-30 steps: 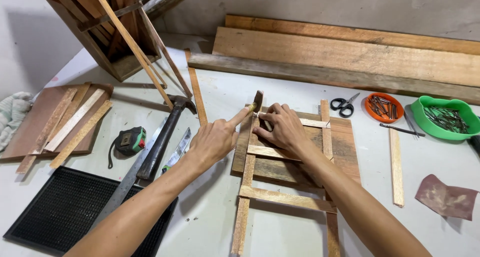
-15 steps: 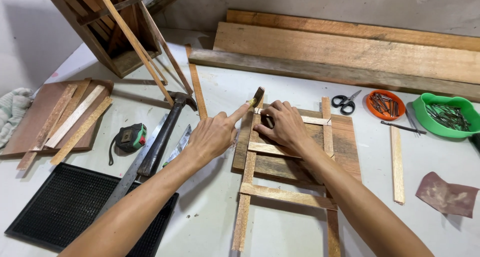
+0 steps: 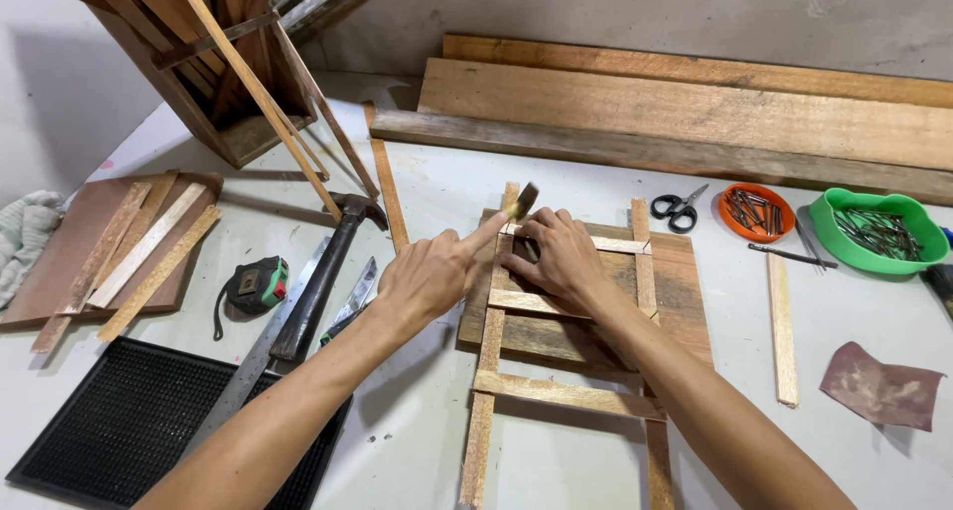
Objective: Making a wood craft by nailing small wood strips onto a larger board.
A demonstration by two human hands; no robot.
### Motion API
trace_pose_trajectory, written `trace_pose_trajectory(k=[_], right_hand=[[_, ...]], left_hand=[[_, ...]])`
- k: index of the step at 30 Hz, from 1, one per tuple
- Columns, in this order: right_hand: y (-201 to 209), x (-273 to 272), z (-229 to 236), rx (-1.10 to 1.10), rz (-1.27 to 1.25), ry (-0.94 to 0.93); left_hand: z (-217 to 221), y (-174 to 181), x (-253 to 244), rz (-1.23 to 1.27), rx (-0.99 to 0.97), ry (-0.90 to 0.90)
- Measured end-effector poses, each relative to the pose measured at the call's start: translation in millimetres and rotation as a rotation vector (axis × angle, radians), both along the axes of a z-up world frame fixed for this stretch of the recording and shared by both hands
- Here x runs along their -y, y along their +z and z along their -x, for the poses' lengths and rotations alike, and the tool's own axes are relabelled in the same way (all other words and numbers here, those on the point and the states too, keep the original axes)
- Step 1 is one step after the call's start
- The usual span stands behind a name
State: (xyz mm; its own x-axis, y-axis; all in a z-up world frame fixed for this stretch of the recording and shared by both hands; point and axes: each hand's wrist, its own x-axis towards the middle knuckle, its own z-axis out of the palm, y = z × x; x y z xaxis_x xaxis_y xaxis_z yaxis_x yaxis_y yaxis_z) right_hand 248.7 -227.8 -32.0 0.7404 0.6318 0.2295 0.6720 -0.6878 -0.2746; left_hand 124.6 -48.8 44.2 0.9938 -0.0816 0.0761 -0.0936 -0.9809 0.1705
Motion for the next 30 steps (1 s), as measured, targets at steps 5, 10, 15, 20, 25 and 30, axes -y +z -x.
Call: trace_pose_trajectory(k=[5, 10, 15, 20, 25, 30], right_hand=[[-11, 1, -6, 0.078, -0.034, 0.026], [-12, 0, -8, 0.069, -0.021, 0.031], [-3, -1, -7, 0.045, 0.031, 0.010], [-4, 1, -8, 0.072, -0.028, 0.024], [-9, 2, -6, 0.074, -0.055, 0.038], [-11, 0, -9, 0.053, -0.001, 0.010]], left_hand=[[-2, -16, -10, 0.066, 0.011, 0.035], [0, -1, -9, 0.123, -0.129, 0.101], [-11, -14, -17, 0.126, -0.039, 0.067], [-16, -16, -17, 0.152, 0.158, -0.030], [-8, -7, -7, 0.137, 0.268, -0.073], [-7, -28, -10, 0.027, -0.016, 0.010]])
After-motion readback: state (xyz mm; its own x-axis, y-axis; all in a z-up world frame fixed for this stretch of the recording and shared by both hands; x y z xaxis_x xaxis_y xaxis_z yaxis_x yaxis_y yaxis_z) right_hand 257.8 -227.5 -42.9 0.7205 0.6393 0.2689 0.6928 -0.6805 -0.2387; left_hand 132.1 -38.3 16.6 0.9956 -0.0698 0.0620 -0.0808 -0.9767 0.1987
